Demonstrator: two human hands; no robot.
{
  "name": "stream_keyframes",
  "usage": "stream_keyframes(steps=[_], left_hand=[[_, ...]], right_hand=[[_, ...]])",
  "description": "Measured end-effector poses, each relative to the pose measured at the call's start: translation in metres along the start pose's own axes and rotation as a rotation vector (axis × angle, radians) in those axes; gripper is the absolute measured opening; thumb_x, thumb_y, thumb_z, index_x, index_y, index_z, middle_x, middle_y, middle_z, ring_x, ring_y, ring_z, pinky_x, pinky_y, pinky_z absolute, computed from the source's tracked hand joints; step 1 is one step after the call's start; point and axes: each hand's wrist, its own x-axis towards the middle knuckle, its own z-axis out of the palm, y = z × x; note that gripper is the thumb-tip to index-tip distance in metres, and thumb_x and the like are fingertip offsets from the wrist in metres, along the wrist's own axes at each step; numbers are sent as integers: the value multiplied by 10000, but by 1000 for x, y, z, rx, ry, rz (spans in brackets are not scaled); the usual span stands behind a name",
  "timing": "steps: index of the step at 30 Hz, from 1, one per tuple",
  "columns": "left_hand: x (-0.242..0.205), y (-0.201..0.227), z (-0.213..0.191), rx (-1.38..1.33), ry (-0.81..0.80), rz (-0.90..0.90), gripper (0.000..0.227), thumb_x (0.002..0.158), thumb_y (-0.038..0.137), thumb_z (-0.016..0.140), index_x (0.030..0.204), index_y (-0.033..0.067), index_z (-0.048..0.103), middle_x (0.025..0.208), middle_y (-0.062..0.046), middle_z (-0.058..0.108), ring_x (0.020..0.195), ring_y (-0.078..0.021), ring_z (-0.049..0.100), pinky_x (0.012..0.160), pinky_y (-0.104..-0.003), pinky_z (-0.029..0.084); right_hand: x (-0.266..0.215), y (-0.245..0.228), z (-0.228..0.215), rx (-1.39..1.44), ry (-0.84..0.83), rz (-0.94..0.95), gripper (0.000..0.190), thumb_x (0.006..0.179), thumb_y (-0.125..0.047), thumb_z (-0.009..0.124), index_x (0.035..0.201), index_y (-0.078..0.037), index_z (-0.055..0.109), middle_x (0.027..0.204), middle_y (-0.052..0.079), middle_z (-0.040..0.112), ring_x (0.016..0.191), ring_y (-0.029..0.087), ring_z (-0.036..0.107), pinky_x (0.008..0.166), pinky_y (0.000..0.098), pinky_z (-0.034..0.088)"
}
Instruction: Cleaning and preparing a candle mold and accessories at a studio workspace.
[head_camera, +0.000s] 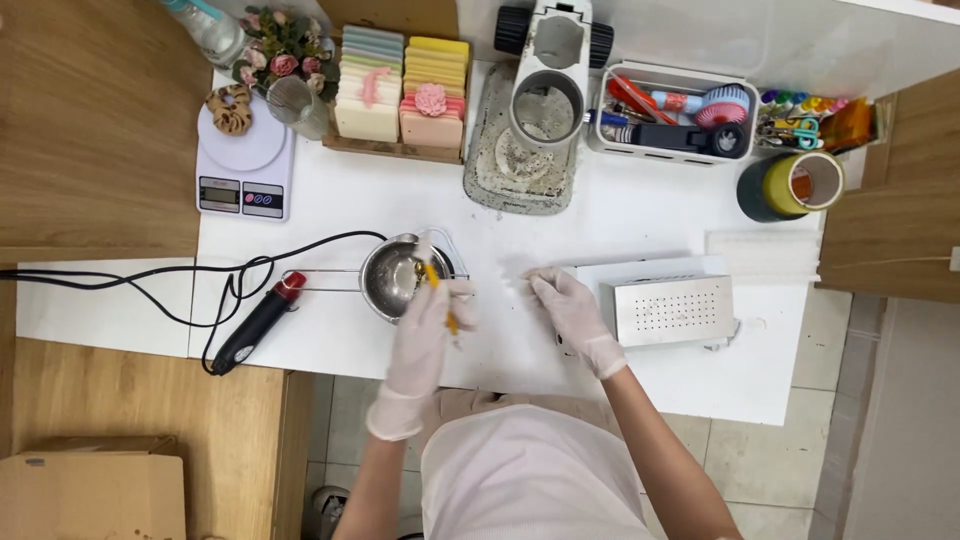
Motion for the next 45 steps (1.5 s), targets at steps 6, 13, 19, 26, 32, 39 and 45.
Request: stream_keyframes(steps=[6,13,19,26,32,39,45], left_hand=[[-15,28,-107,246,235,86,314,1102,201,438,1236,24,660,798,3,558,742,-92,506,718,-245,449],[-19,42,-171,310,357,54,296,1090,173,448,1215,4,656,832,-13,619,774,-92,563,770,-256,502],[5,68,-197,298,294,24,306,1088,164,434,1233,7,652,851,-14,643,787,-96,578,782,-260,512],[33,72,-214,301,176,80,298,1092,151,442,1253,0,642,861,-28,651,789,-102,598,778,-262,532],[35,67,-228,222,161,53,289,1090,131,436,1252,5,640,883,-23,656,796,-93,604,776,-251,534],[34,69,-237,236,188,59,282,1088,121,450,1258,9,645,878,-12,644,775,-78,567,743,-230,510],[44,78,-211,287,151,-58,292,1053,153,517,1276,61,682,785,-14,641,653,-78,503,619,-237,461]], right_hand=[[106,-23,68,-546,-24,-5,257,948,-201,641,1172,-131,747,973,54,776,818,141,703,787,275,553],[186,15,109,-942,-135,-310,213,886,-198,738,1068,-88,733,1012,146,738,941,298,707,861,366,544],[196,23,118,-1055,-186,-344,110,870,-143,738,935,-69,689,978,162,707,924,336,683,838,397,539],[184,27,123,-948,-187,-330,76,899,-54,667,947,-37,611,909,195,665,851,346,639,826,399,527],[171,23,136,-945,-27,-106,106,970,-124,648,990,-34,596,934,234,680,866,347,664,832,431,534],[164,42,110,-808,187,-90,136,1021,-122,615,1083,-17,553,975,190,701,891,298,690,837,406,565],[100,-31,79,-661,333,-118,166,1020,-112,641,1109,-16,539,980,122,720,878,161,719,810,282,595]])
